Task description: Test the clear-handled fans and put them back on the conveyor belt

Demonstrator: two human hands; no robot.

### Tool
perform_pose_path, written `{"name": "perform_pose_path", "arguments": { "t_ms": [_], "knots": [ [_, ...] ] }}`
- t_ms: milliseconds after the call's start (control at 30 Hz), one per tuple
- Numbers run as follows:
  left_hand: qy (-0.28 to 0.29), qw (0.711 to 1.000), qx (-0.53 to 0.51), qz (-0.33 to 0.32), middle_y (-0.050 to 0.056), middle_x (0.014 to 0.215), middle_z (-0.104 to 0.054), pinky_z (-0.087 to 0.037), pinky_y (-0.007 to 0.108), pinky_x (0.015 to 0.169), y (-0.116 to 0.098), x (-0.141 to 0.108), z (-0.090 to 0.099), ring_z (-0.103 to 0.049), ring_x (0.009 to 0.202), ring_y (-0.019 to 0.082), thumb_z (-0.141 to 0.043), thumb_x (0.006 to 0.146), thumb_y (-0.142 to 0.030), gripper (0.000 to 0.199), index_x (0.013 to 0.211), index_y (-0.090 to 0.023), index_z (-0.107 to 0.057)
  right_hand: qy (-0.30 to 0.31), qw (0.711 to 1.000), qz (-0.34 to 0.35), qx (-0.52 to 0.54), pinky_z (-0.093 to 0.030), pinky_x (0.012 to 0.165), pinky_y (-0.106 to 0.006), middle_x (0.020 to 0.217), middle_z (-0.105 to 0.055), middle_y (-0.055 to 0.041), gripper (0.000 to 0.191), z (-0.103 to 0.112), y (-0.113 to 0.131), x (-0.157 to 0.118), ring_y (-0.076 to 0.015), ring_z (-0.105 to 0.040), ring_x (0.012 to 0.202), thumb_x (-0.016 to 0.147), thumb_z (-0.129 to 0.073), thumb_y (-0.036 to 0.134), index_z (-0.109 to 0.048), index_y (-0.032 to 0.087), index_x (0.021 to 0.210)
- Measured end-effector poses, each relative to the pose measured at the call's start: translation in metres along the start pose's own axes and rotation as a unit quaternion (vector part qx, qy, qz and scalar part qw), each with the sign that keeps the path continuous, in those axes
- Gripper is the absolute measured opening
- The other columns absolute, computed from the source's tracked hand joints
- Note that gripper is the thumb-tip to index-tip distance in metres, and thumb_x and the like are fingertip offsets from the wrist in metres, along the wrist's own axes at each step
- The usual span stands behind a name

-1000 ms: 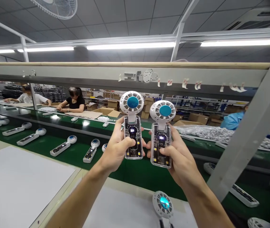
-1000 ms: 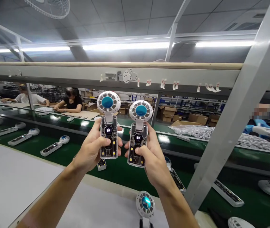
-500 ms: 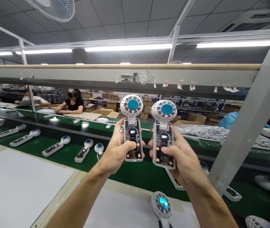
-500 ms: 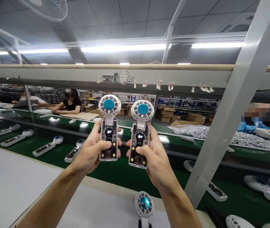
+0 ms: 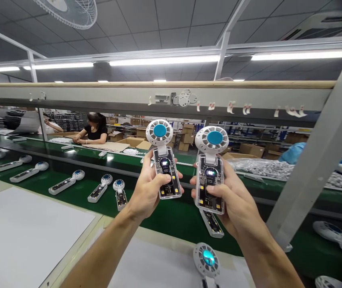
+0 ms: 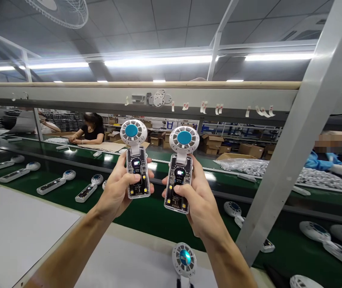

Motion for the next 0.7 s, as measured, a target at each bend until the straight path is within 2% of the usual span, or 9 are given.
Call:
{"name": "perform_pose_path", "arguments": {
  "t_ms": [233,333,400,467,500,567,633,700],
  "knots": [
    [0.011,1.000,-0.005,0.003,0.004,0.103,-0.066,-0.058,0.032,0.060,0.004,0.002,0.000,-0.070,0.065,0.017,-0.065,0.078,-0.015,0.063,0.132,-0.024,-0.032,0.000,1.000,0.004,0.009,-0.056,0.059,-0.028,0.090,-0.071,-0.0006,0.086,0.000,-0.002,0.002,-0.0176,-0.067,0.068,0.076,-0.068,0.021,-0.029,0.030,0.152],
    [0.020,1.000,0.004,-0.001,0.004,0.103,-0.067,-0.058,0.033,0.062,0.004,0.000,-0.001,-0.070,0.067,0.017,-0.066,0.082,-0.021,0.061,0.132,-0.025,-0.032,-0.032,0.999,0.009,0.017,-0.059,0.063,-0.031,0.094,-0.072,-0.0020,0.079,0.008,-0.002,0.002,-0.0200,-0.070,0.074,0.077,-0.073,0.027,-0.036,0.031,0.147],
    [0.000,0.999,0.039,-0.020,0.002,0.101,-0.067,-0.058,0.031,0.062,0.005,-0.001,0.003,-0.069,0.067,0.015,-0.069,0.084,-0.028,0.058,0.130,-0.026,-0.034,-0.024,0.999,-0.026,0.041,-0.059,0.063,-0.033,0.089,-0.072,-0.0043,0.057,0.008,-0.009,0.003,-0.0213,-0.070,0.074,0.079,-0.073,0.041,-0.054,0.026,0.131],
    [-0.041,0.993,0.102,-0.050,0.000,0.092,-0.067,-0.055,0.027,0.059,0.005,0.000,0.011,-0.066,0.062,0.013,-0.072,0.085,-0.034,0.051,0.122,-0.024,-0.039,-0.009,0.998,-0.055,0.037,-0.057,0.056,-0.033,0.077,-0.068,-0.0057,0.039,0.006,-0.013,0.004,-0.0207,-0.066,0.064,0.077,-0.071,0.051,-0.066,0.020,0.100],
    [-0.074,0.985,0.138,-0.072,-0.002,0.085,-0.066,-0.054,0.026,0.059,0.003,0.000,0.017,-0.064,0.059,0.012,-0.074,0.084,-0.035,0.047,0.117,-0.023,-0.043,-0.027,0.999,-0.037,0.004,-0.055,0.053,-0.033,0.072,-0.066,-0.0058,0.034,0.010,-0.008,0.005,-0.0202,-0.063,0.061,0.074,-0.073,0.051,-0.067,0.020,0.086],
    [-0.147,0.963,0.190,-0.121,-0.002,0.076,-0.065,-0.054,0.027,0.060,-0.007,-0.001,0.030,-0.064,0.057,0.012,-0.079,0.079,-0.035,0.040,0.105,-0.020,-0.051,-0.102,0.991,0.057,-0.067,-0.054,0.053,-0.033,0.071,-0.064,-0.0043,0.026,0.024,0.015,0.001,-0.0205,-0.061,0.063,0.066,-0.083,0.040,-0.065,0.022,0.072],
    [-0.184,0.960,0.165,-0.133,-0.001,0.073,-0.065,-0.057,0.030,0.065,-0.016,-0.003,0.041,-0.066,0.061,0.015,-0.080,0.075,-0.033,0.034,0.094,-0.018,-0.057,-0.150,0.980,0.123,-0.053,-0.055,0.058,-0.034,0.070,-0.060,-0.0015,0.024,0.038,0.036,-0.009,-0.0205,-0.061,0.065,0.063,-0.086,0.034,-0.066,0.025,0.074],
    [-0.208,0.963,0.096,-0.143,-0.002,0.070,-0.064,-0.059,0.032,0.067,-0.032,-0.009,0.048,-0.066,0.062,0.015,-0.077,0.075,-0.030,0.023,0.084,-0.018,-0.058,-0.151,0.978,0.142,-0.017,-0.056,0.062,-0.034,0.070,-0.058,-0.0005,0.024,0.052,0.046,-0.022,-0.0196,-0.061,0.067,0.068,-0.084,0.036,-0.068,0.028,0.082]
  ]
}}
Point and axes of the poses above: each hand's wrist, its own x-axis towards the middle knuckle, its own z-axis out of the back of the hand, y = z × x, the point moved 9 cm from there along x, towards the middle knuckle
